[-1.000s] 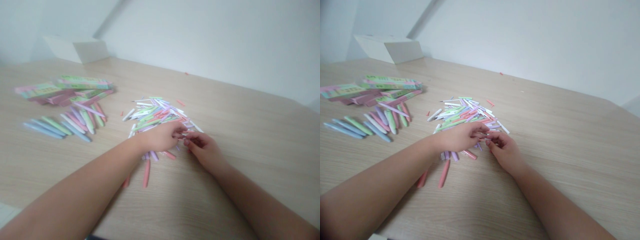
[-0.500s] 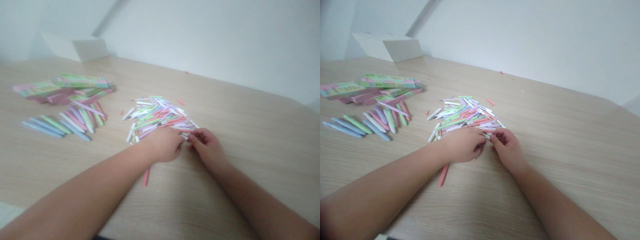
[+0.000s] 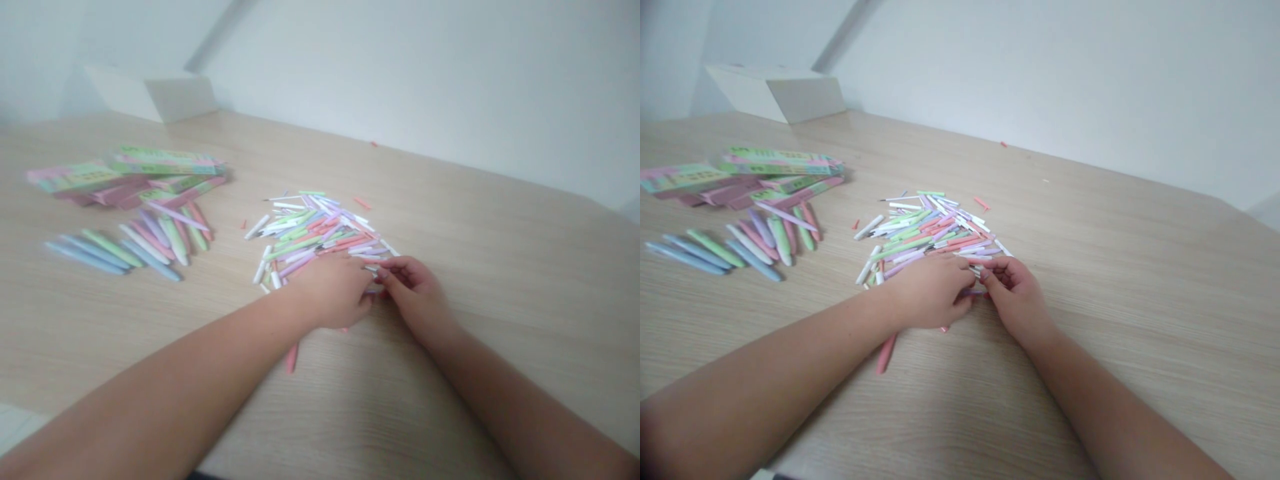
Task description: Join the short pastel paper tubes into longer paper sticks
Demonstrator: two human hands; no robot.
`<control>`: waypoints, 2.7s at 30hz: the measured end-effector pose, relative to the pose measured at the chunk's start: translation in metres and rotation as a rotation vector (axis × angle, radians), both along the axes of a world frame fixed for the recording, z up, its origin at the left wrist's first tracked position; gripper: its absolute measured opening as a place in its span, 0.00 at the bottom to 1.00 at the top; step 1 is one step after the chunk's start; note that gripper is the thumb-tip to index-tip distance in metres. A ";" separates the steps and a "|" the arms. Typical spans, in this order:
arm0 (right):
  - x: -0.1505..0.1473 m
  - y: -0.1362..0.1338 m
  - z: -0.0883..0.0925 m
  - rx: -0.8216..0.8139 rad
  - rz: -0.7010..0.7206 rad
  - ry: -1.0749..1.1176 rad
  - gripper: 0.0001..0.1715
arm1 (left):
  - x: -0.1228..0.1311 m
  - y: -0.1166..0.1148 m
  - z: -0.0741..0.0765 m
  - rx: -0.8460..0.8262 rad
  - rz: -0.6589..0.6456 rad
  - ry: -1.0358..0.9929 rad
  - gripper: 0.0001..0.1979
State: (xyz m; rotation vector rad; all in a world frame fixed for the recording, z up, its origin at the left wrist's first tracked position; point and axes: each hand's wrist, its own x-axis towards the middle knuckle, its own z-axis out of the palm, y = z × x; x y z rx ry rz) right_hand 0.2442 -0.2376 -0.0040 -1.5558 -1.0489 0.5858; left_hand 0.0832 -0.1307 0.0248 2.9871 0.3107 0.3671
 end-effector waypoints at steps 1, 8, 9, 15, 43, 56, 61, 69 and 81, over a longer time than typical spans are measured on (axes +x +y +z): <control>0.000 0.000 0.000 -0.003 0.000 0.004 0.16 | 0.002 -0.003 0.000 0.007 -0.001 0.008 0.13; 0.000 0.001 -0.001 -0.002 0.013 0.053 0.16 | 0.009 -0.006 0.006 -0.005 0.096 0.113 0.08; 0.000 0.001 -0.001 -0.004 0.007 0.036 0.17 | 0.008 -0.003 0.008 -0.030 0.140 0.132 0.09; 0.000 0.000 -0.001 -0.005 -0.008 -0.048 0.16 | 0.001 0.017 0.007 -0.058 0.226 0.026 0.11; 0.000 0.000 0.000 -0.032 -0.025 -0.068 0.14 | -0.001 0.027 0.000 -0.318 0.179 -0.108 0.13; 0.000 0.001 0.002 -0.054 -0.027 -0.023 0.14 | -0.001 0.026 0.001 -0.311 0.171 -0.118 0.14; -0.001 0.002 0.002 -0.021 0.006 -0.024 0.12 | -0.001 0.025 0.000 -0.276 0.159 -0.110 0.14; -0.003 0.001 0.005 -0.032 0.034 -0.024 0.13 | -0.001 0.020 0.000 -0.384 0.073 -0.170 0.17; -0.004 -0.001 0.003 -0.083 0.025 0.069 0.19 | -0.002 0.020 0.004 -0.464 0.132 -0.207 0.12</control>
